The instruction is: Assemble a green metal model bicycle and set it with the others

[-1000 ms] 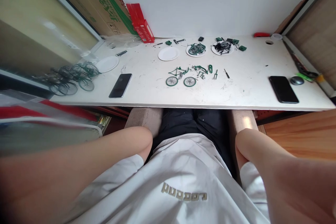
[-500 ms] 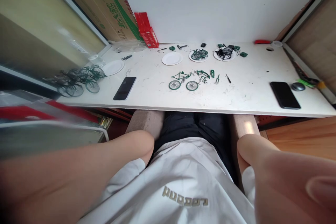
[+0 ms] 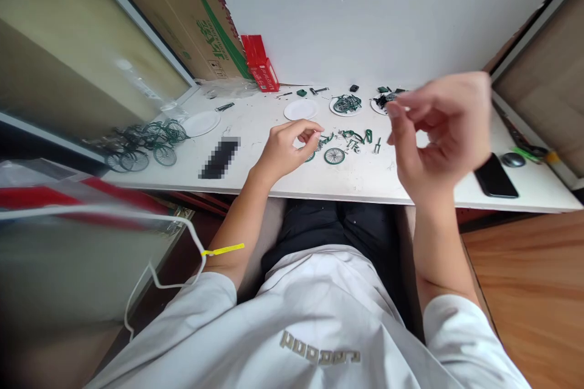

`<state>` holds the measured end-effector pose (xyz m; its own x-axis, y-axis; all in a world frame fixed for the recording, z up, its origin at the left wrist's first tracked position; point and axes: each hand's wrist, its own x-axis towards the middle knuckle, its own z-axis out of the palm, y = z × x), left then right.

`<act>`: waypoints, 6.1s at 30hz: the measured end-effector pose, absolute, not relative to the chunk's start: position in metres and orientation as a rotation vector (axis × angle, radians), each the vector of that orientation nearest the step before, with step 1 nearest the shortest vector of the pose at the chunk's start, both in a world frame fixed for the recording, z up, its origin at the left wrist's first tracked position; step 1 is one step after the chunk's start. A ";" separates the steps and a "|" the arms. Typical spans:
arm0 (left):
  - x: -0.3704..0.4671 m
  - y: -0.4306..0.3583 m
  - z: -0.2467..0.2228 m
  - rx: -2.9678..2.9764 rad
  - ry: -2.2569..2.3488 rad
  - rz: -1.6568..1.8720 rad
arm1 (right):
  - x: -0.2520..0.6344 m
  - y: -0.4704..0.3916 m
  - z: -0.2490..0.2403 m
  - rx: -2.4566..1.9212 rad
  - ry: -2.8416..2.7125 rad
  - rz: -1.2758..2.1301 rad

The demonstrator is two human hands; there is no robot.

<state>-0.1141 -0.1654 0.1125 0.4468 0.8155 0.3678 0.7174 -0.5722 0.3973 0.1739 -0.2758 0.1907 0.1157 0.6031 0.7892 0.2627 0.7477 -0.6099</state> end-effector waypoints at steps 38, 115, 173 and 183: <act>-0.122 -0.113 0.039 2.411 1.395 0.662 | 0.193 -0.136 0.063 -1.645 -2.261 0.297; -0.074 -0.126 -0.002 2.435 0.847 1.458 | 0.145 -0.127 0.007 -0.944 -1.904 0.290; -0.079 -0.120 -0.006 2.615 1.121 1.509 | 0.136 -0.146 0.028 -0.954 -1.962 0.243; -0.081 -0.120 -0.007 2.603 1.032 1.532 | 0.138 -0.141 0.024 -0.941 -1.943 0.288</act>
<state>-0.0807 -0.1196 -0.0065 0.3306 0.5030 0.7985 0.5513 -0.7897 0.2692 0.1384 -0.1408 0.0242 -0.2777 0.7140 0.6427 0.4970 0.6793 -0.5400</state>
